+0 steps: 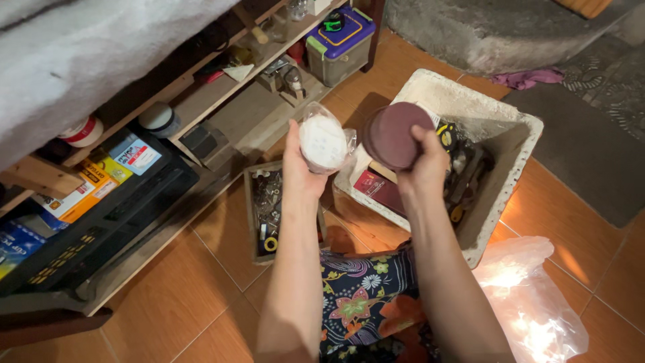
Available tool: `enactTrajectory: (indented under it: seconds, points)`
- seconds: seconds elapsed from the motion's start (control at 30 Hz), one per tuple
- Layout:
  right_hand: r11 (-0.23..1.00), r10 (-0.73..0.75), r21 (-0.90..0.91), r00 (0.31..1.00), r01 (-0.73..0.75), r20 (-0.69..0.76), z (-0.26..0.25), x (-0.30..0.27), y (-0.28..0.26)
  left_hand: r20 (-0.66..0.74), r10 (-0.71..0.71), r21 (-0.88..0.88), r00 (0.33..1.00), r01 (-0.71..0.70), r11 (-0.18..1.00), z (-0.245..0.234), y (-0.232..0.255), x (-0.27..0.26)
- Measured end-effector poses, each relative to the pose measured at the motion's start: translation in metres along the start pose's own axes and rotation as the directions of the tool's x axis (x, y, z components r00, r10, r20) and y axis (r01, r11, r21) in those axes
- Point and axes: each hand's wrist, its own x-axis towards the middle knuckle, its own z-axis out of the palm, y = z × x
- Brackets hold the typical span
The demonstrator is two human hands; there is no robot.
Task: The person sits on the floor and organizes items from a wooden toolbox into a white styrofoam box. They handle sanding discs, small hardware, a packaged tool, a wooden stick, and a green power tool with a cord, placing them into the box.
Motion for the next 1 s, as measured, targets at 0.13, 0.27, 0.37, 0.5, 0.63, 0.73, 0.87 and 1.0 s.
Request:
enactTrajectory:
  seconds: [0.13, 0.27, 0.37, 0.5, 0.63, 0.73, 0.87, 1.0]
  points:
    - [0.998, -0.053, 0.015, 0.999, 0.053, 0.009, -0.004, -0.001, -0.003, 0.01, -0.069, -0.048, 0.998, 0.069, 0.996, -0.003, -0.002, 0.003]
    - [0.925, -0.361, -0.099, 0.929, 0.368, 0.082, 0.003, -0.023, 0.001, -0.028, -0.036, -0.015, 0.999, 0.036, 0.999, -0.006, -0.009, 0.008]
    - [0.895, -0.424, -0.101, 0.898, 0.435, 0.115, 0.014, -0.036, -0.002, -0.108, -0.067, 0.048, 0.992, 0.073, 0.996, -0.008, -0.009, 0.011]
    - [0.701, -0.507, -0.431, 0.822, 0.569, 0.259, 0.027, -0.047, 0.007, -0.16, -0.104, 0.118, 0.982, 0.123, 0.985, -0.004, -0.008, 0.007]
    - [0.567, -0.471, -0.513, 0.765, 0.644, 0.44, 0.031, -0.052, 0.019, -0.177, -0.135, 0.17, 0.975, 0.165, 0.972, 0.005, -0.007, -0.001]
    - [0.252, -0.481, -0.585, 0.624, 0.771, 0.616, 0.027, -0.055, 0.023, -0.104, -0.096, 0.14, 0.99, 0.11, 0.984, 0.005, -0.011, -0.001]
    - [-0.193, -0.417, -0.496, 0.387, 0.846, 0.822, 0.03, -0.053, 0.024, -0.032, -0.07, 0.084, 0.997, 0.072, 0.994, 0.001, -0.021, 0.006]
    - [-0.293, -0.333, -0.396, 0.295, 0.871, 0.896, 0.039, -0.057, 0.03, 0.008, -0.054, 0.008, 0.999, 0.054, 0.999, -0.004, -0.029, 0.01]
